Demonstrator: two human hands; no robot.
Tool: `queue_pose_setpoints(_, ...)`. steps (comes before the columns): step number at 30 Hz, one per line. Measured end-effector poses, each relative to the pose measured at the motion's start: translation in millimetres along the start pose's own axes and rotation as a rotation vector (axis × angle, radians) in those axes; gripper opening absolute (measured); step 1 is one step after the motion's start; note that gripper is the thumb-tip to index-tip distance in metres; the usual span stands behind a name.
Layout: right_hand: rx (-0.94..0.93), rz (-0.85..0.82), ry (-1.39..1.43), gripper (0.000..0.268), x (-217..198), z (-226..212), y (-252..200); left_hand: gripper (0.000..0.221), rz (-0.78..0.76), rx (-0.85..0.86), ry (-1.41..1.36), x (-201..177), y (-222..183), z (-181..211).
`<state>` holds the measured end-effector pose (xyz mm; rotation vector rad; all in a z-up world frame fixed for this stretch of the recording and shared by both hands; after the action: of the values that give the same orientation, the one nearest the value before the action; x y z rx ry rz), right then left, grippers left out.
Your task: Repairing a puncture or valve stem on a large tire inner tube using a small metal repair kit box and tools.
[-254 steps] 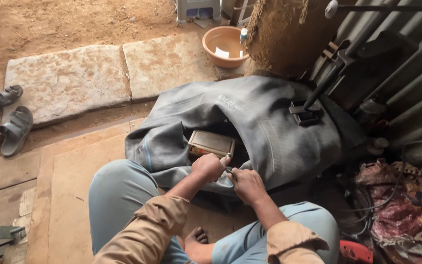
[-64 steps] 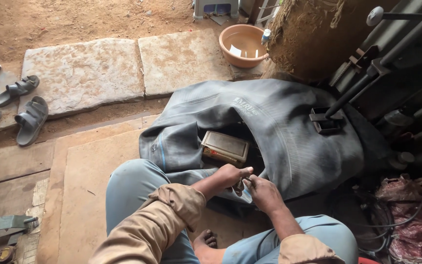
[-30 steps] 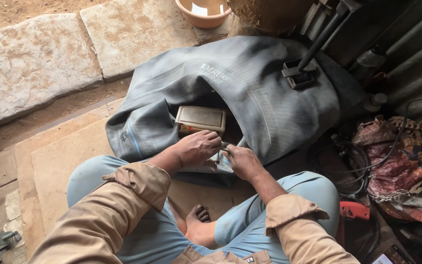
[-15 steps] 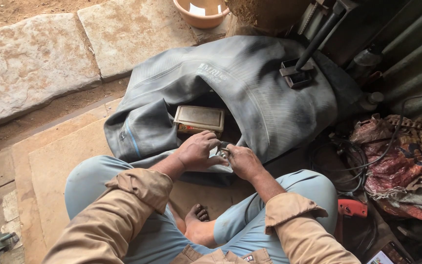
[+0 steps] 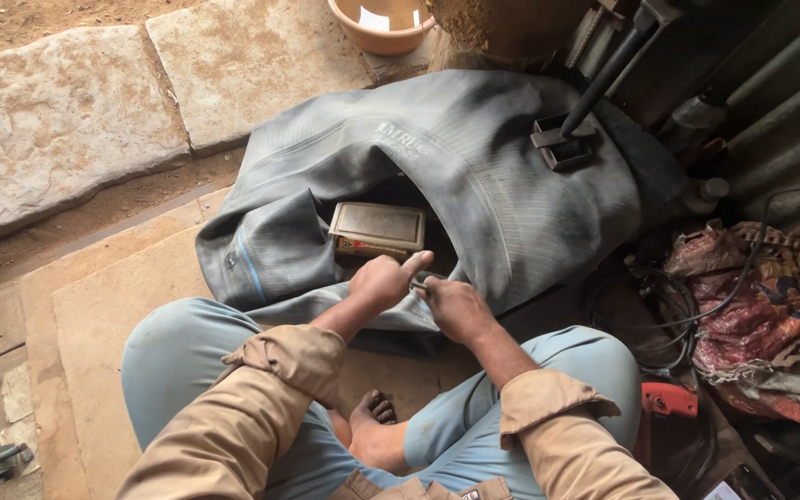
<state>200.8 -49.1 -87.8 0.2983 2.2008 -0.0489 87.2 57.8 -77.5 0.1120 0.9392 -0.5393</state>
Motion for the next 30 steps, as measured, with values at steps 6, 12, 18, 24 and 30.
queue_pose_setpoints(6, -0.157, 0.032, -0.048, 0.025, 16, 4, -4, 0.091, -0.352, -0.382, -0.241, 60, 20, -62)
queue_pose_setpoints(12, -0.047, -0.007, -0.001, 0.031, 2, -3, 1, 0.096, -0.286, -0.389, -0.194, 16, -6, -39)
queue_pose_setpoints(18, 0.05, -0.044, 0.013, 0.033, 1, 0, 1, 0.048, 0.284, 0.665, 0.269, -54, -32, 14)
queue_pose_setpoints(24, 0.028, -0.028, -0.001, 0.032, 2, 2, 0, 0.053, 0.147, 1.028, 0.39, -34, -30, 18)
queue_pose_setpoints(30, 0.011, -0.034, 0.015, 0.028, 3, 6, 2, 0.053, -0.043, 1.003, 0.371, -30, -22, 19)
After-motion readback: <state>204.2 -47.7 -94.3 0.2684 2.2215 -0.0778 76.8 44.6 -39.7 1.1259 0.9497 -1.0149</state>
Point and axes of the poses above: each hand's wrist, its own y-axis towards the middle knuckle, its own x-axis out of the palm, z = x × y, the point moved 5 cm from there along y, towards the middle knuckle, and after that the axes turned 6 degrees about z, right-handed, at the moved point
